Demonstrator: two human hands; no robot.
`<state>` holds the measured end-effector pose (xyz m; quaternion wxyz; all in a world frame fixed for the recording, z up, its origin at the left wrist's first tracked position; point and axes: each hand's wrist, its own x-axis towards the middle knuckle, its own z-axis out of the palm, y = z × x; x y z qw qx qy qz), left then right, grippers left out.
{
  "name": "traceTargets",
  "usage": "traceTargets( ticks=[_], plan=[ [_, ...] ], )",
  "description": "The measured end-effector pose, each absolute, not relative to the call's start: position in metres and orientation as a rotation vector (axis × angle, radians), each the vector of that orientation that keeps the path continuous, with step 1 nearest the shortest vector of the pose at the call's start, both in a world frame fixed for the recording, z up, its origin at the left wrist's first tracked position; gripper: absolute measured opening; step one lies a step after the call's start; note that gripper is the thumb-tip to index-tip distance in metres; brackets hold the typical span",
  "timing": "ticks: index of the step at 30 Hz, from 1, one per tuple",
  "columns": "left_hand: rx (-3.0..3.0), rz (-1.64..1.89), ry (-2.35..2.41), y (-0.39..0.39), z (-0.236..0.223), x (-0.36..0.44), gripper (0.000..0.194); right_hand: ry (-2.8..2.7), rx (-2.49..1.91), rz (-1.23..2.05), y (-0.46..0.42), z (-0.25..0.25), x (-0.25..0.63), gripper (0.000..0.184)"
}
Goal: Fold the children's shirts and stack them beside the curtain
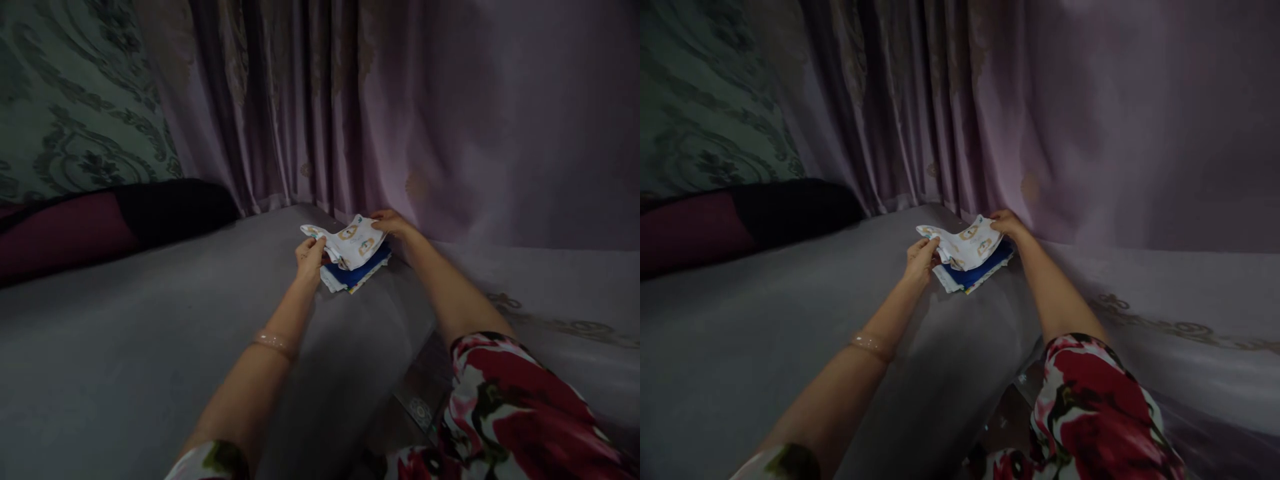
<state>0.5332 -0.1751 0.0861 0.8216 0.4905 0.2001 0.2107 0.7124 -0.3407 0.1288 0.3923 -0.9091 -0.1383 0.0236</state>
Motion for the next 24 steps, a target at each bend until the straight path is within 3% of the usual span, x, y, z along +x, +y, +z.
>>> traceTargets(
  ticks=[12, 24],
  plan=[
    [0.937, 0.392, 0.469, -0.199, 0.042, 0.544, 0.014, -0.414, -2.426, -0.002, -0.362, 0.112, 0.755, 0.050],
    [1.093, 0.342, 0.690, -0.193, 0.002, 0.542, 0.013, -0.475, -2.637, -0.171, -0.376, 0.060, 0.766, 0.041]
  ],
)
